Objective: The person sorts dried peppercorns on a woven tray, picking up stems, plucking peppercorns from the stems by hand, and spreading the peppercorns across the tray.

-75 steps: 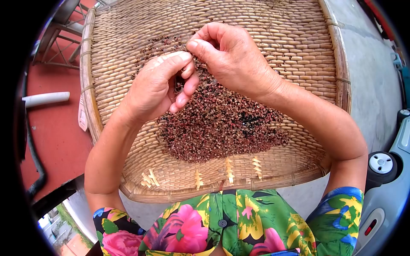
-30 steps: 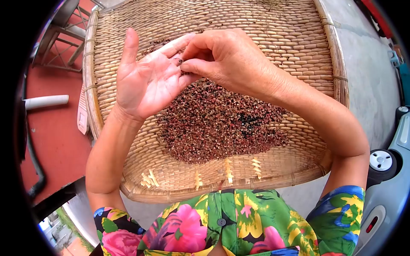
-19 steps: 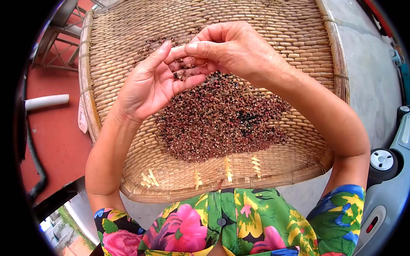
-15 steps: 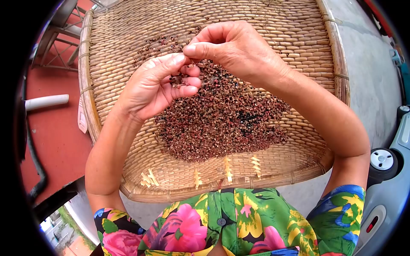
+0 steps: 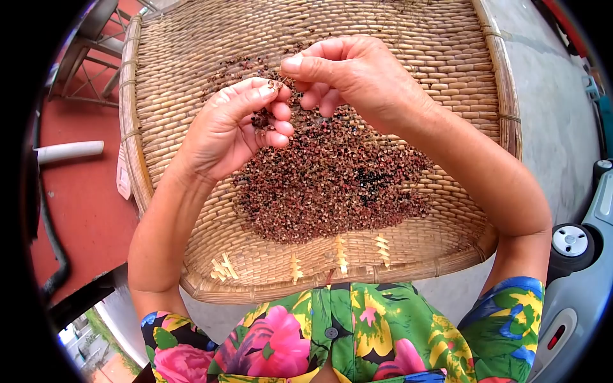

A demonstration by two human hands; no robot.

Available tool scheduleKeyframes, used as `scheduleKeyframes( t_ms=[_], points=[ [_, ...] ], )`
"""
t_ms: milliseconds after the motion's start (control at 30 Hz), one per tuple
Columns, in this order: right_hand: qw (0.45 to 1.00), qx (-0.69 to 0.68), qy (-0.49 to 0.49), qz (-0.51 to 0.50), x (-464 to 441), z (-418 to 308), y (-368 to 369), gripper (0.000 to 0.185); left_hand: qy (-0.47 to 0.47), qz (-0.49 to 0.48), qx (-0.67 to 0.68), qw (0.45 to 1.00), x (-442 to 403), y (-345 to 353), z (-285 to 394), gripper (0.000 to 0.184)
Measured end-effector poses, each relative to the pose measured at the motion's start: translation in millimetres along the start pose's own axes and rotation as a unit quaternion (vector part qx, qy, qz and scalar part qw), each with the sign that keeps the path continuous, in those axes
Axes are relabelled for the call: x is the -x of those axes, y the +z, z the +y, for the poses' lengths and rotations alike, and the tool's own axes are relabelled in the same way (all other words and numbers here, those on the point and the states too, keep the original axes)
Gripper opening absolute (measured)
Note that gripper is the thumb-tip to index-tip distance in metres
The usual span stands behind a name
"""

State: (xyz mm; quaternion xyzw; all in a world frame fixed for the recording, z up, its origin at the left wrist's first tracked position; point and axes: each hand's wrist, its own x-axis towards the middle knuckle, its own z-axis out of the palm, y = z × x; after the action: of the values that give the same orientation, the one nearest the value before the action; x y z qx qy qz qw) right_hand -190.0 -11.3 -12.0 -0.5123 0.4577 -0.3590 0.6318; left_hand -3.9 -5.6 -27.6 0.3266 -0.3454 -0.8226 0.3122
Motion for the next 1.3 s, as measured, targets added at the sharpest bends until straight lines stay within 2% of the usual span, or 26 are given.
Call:
scheduleKeyframes(
  t_ms=[100,333,433,500,533,633,700,733,800,833,867,900,933,1000,1067,1133,1167,1267,1300],
  points=[
    [0.999,-0.037,0.000,-0.033,0.0,-0.3,-2.3,0.026,0.016,-0.002,0.001,1.000,-1.8,-3.0,-0.3,0.019],
    [0.998,-0.054,-0.014,-0.033,0.8,-1.1,-0.9,0.026,0.020,0.000,0.007,1.000,-2.7,-4.5,-1.2,0.019],
    [0.999,0.006,-0.033,-0.009,1.4,-1.1,1.1,0.022,0.021,0.002,0.009,1.000,-2.4,-3.1,-0.8,0.019],
    [0.991,0.081,-0.100,-0.041,0.7,0.5,-2.2,0.019,0.019,0.003,-0.009,1.000,-2.0,-0.2,-1.4,0.018],
    [0.991,0.081,-0.100,-0.040,1.3,0.7,-2.0,0.019,0.018,0.003,-0.009,1.000,-2.0,2.1,-0.3,0.018],
    [0.982,0.147,-0.113,-0.023,3.6,2.7,0.4,0.017,-0.006,0.013,0.050,0.999,-2.5,6.4,-0.3,0.018],
    [0.965,0.193,-0.174,-0.022,4.3,7.8,1.9,0.015,0.013,0.024,-0.067,0.997,-4.1,4.1,-5.6,0.020],
    [0.965,0.193,-0.174,-0.023,5.4,5.8,2.9,0.015,0.013,0.024,-0.067,0.997,-3.6,4.7,-4.5,0.020],
    [0.992,0.117,-0.037,-0.033,9.8,-2.8,6.2,0.015,0.029,-0.010,-0.080,0.996,-2.1,6.7,-0.9,0.021],
    [0.995,0.083,-0.043,-0.040,13.1,-6.1,10.8,0.018,0.030,-0.010,-0.080,0.996,-1.8,4.0,-1.2,0.021],
    [0.995,0.083,-0.044,-0.040,11.7,-2.4,10.0,0.018,0.009,-0.052,-0.063,0.997,-1.7,-0.7,-1.8,0.021],
    [0.980,0.160,-0.117,0.009,8.3,5.0,7.7,0.019,-0.012,-0.095,-0.046,0.994,-1.6,-2.9,-1.9,0.022],
    [0.952,0.235,-0.188,0.059,4.1,8.5,4.5,0.020,-0.012,-0.095,-0.046,0.994,-1.0,-0.8,-1.1,0.022],
    [0.971,0.207,-0.105,0.060,-2.7,1.9,-7.2,0.020,-0.015,-0.074,-0.011,0.997,2.1,3.7,0.6,0.024],
    [0.963,0.197,-0.168,0.071,-8.5,-1.8,-12.7,0.020,-0.007,-0.082,0.025,0.996,-2.1,-3.4,0.8,0.028],
    [0.909,0.249,-0.311,0.124,-18.4,-30.4,-27.8,0.020,-0.017,-0.032,0.082,0.996,-2.3,-4.7,0.9,0.036],
    [0.909,0.247,-0.313,0.123,-24.6,-45.4,-35.0,0.020,-0.017,-0.030,0.081,0.996,-2.6,-5.2,0.8,0.036],
    [0.781,0.310,-0.475,0.263,-49.7,-95.9,-62.1,0.027,-0.019,-0.067,0.113,0.991,-5.9,-3.6,3.3,0.048],
    [0.743,0.383,-0.452,0.312,-60.7,-108.9,-83.0,0.026,-0.021,-0.080,0.112,0.990,-5.7,-4.5,3.4,0.050]
  ],
)
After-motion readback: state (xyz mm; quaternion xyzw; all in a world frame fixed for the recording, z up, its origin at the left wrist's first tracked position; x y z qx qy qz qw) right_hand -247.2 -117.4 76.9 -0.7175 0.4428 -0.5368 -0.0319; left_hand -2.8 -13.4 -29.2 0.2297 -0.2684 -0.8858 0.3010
